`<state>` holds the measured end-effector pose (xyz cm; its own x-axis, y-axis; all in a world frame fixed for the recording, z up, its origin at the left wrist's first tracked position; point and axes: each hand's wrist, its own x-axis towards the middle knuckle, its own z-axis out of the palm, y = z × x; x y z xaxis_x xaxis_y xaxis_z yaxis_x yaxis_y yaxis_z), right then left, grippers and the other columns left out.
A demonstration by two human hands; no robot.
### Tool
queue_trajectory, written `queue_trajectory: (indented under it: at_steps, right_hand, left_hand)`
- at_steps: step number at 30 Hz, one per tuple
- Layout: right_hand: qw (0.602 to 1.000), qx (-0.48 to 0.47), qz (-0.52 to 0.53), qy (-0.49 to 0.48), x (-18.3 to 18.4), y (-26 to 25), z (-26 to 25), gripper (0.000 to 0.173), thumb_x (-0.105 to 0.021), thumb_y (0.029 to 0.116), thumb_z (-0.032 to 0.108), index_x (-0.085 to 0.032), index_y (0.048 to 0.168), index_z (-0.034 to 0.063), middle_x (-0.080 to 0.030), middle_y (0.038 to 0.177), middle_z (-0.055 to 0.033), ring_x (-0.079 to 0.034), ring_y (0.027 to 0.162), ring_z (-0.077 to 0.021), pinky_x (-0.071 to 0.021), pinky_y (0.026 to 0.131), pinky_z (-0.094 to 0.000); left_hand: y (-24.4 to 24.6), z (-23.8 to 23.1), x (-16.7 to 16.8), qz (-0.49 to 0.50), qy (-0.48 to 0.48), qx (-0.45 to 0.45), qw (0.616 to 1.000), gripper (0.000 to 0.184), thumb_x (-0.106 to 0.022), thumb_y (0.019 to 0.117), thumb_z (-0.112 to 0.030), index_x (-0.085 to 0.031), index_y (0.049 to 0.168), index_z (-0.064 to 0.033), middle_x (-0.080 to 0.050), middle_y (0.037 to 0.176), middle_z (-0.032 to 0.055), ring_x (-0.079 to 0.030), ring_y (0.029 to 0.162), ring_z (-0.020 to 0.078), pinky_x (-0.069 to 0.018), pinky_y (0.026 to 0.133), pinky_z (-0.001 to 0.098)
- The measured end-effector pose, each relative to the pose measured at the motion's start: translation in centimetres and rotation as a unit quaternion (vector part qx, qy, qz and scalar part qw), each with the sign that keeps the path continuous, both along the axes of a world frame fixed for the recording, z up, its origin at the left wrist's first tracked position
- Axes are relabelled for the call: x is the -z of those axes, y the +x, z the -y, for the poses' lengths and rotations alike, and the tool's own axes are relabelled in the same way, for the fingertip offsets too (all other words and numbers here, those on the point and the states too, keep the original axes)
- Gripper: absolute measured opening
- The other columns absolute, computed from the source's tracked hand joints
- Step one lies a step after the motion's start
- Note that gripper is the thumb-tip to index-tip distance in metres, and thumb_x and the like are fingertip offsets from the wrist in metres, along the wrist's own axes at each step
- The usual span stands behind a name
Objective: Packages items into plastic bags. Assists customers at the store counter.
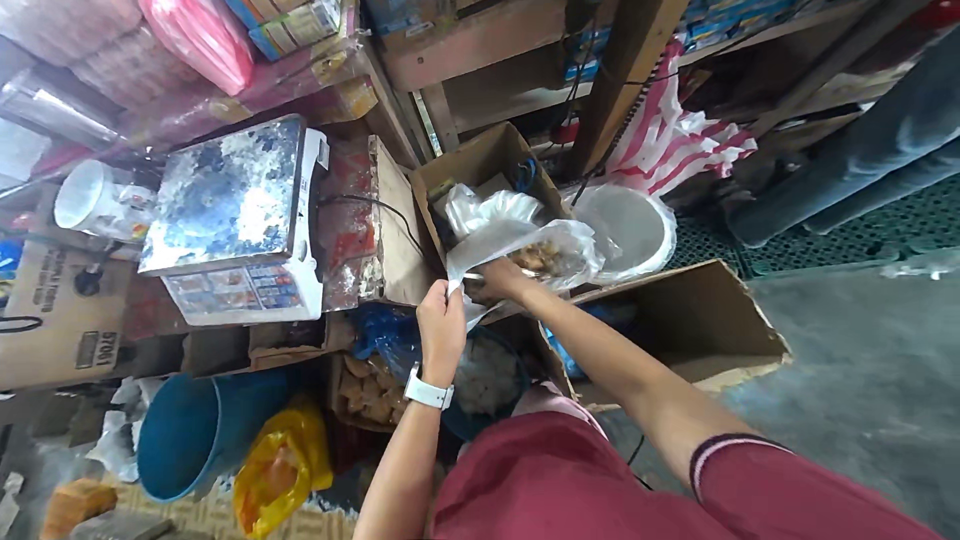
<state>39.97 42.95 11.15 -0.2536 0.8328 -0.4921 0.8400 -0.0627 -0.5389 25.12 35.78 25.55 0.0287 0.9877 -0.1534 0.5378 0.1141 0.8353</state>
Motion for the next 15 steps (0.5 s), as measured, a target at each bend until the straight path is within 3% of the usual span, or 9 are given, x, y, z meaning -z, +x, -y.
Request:
queue_trajectory:
  at_steps: [1, 3, 5, 7, 10, 13, 15]
  right_hand:
    - [1.0, -0.015, 0.018, -0.021, 0.8, -0.6, -0.5, 0.062, -0.076, 0.0856, 0.04, -0.064, 0.133, 0.0026, -0.062, 0.134, -0.0284, -0.053, 0.13, -0.049, -0.0371, 0.108, -0.0711]
    - [0.997, -0.015, 0.05, -0.064, 0.7, -2.1, -0.6, 0.058, -0.075, 0.0883, 0.031, -0.061, 0.134, -0.0026, -0.06, 0.134, -0.0313, -0.055, 0.127, -0.0518, -0.0407, 0.101, -0.0739]
    - [0.993, 0.023, 0.072, -0.087, 0.8, -3.9, 0.1, 0.051, -0.063, 0.0993, 0.028, -0.057, 0.136, -0.0067, -0.059, 0.134, -0.0322, -0.057, 0.125, -0.0518, -0.0448, 0.097, -0.0711]
    - [0.991, 0.048, 0.085, -0.095, 0.8, -4.6, 0.7, 0.046, -0.055, 0.1045, 0.027, -0.057, 0.135, -0.0077, -0.059, 0.136, -0.0309, -0.057, 0.126, -0.0501, -0.0463, 0.097, -0.0687]
    - [0.992, 0.056, 0.099, -0.061, -0.2, -3.6, 0.9, 0.046, -0.058, 0.1023, 0.027, -0.059, 0.134, -0.0064, -0.057, 0.138, -0.0312, -0.056, 0.126, -0.0511, -0.0461, 0.097, -0.0697]
    - [0.99, 0.094, 0.102, 0.029, -0.7, -0.5, 0.7, 0.048, -0.059, 0.101, 0.029, -0.06, 0.137, -0.0035, -0.056, 0.14, -0.0323, -0.05, 0.133, -0.0535, -0.0377, 0.103, -0.0753]
    - [0.983, 0.137, 0.107, 0.063, -1.7, 1.8, 0.4, 0.05, -0.06, 0.1015, 0.031, -0.06, 0.137, -0.0028, -0.057, 0.14, -0.0318, -0.049, 0.134, -0.0522, -0.0366, 0.104, -0.0755]
  left_hand:
    - [0.2, 0.3, 0.1, 0.001, -0.001, 0.002, 1.0, 0.021, -0.05, 0.1036, -0.01, -0.064, 0.091, -0.0015, -0.05, 0.064, -0.0033, -0.046, 0.053, 0.0031, -0.0404, 0.052, 0.021]
    - [0.2, 0.6, 0.3, 0.003, 0.003, 0.001, 1.0, 0.021, -0.05, 0.1035, -0.01, -0.064, 0.09, -0.0014, -0.049, 0.064, -0.0034, -0.046, 0.053, 0.0026, -0.0403, 0.052, 0.0204]
    - [-0.1, 0.8, 0.5, 0.007, 0.004, -0.003, 1.0, 0.021, -0.049, 0.1041, -0.01, -0.064, 0.092, -0.0008, -0.05, 0.065, -0.0031, -0.046, 0.051, 0.0024, -0.0404, 0.05, 0.0196]
    - [-0.5, 0.9, 0.7, 0.011, -0.002, -0.008, 1.0, 0.021, -0.049, 0.1044, -0.01, -0.064, 0.093, -0.0004, -0.051, 0.065, -0.0026, -0.046, 0.05, 0.0032, -0.0404, 0.049, 0.0204]
    - [-1.1, 1.1, 0.8, -0.012, -0.009, -0.004, 1.0, 0.02, -0.05, 0.1036, -0.01, -0.065, 0.094, -0.0008, -0.052, 0.066, -0.002, -0.047, 0.053, 0.0043, -0.0417, 0.053, 0.0223]
    - [-1.5, 1.2, 0.8, -0.057, -0.029, 0.028, 0.998, 0.02, -0.054, 0.1024, -0.015, -0.067, 0.096, -0.0013, -0.055, 0.07, 0.0004, -0.051, 0.062, 0.0074, -0.0449, 0.062, 0.0271]
    - [-1.4, 1.5, 1.0, -0.077, -0.025, 0.053, 0.995, 0.022, -0.058, 0.1023, -0.018, -0.071, 0.098, -0.0012, -0.062, 0.08, 0.005, -0.057, 0.073, 0.0111, -0.0478, 0.071, 0.0296]
